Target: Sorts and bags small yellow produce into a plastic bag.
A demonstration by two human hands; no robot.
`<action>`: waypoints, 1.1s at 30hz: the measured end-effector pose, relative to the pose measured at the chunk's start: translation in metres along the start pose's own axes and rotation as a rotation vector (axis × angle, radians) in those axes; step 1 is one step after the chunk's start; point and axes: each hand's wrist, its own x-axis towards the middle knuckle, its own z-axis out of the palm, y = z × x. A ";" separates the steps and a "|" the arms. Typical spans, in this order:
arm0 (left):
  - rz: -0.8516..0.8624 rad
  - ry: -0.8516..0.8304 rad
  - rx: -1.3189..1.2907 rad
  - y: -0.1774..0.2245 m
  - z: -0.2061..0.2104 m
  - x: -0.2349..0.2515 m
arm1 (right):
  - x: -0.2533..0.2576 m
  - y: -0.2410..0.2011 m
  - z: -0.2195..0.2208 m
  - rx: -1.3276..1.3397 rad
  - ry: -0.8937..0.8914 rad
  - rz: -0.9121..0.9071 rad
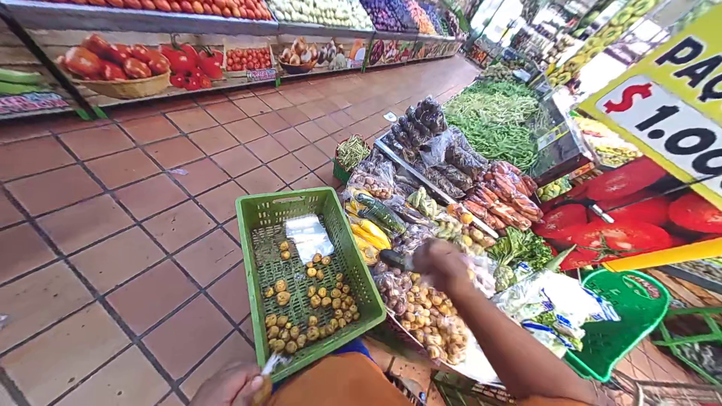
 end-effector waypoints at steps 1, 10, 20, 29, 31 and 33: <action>0.000 0.027 -0.015 -0.001 0.004 0.005 | -0.016 0.017 0.020 -0.041 -0.104 0.165; -0.148 0.317 -0.898 0.016 0.080 0.119 | -0.112 0.138 0.121 0.416 -0.399 0.663; -0.566 0.070 -0.977 0.031 0.258 0.215 | -0.199 0.196 0.031 0.528 0.446 0.832; -0.583 -0.441 -0.659 0.024 0.473 0.269 | -0.298 0.250 -0.113 0.140 0.988 0.744; -0.564 -0.572 -0.435 0.006 0.493 0.275 | -0.311 0.258 -0.120 -0.100 0.898 0.808; -0.578 -0.656 -0.273 -0.002 0.496 0.274 | -0.319 0.257 -0.116 -0.253 0.735 0.912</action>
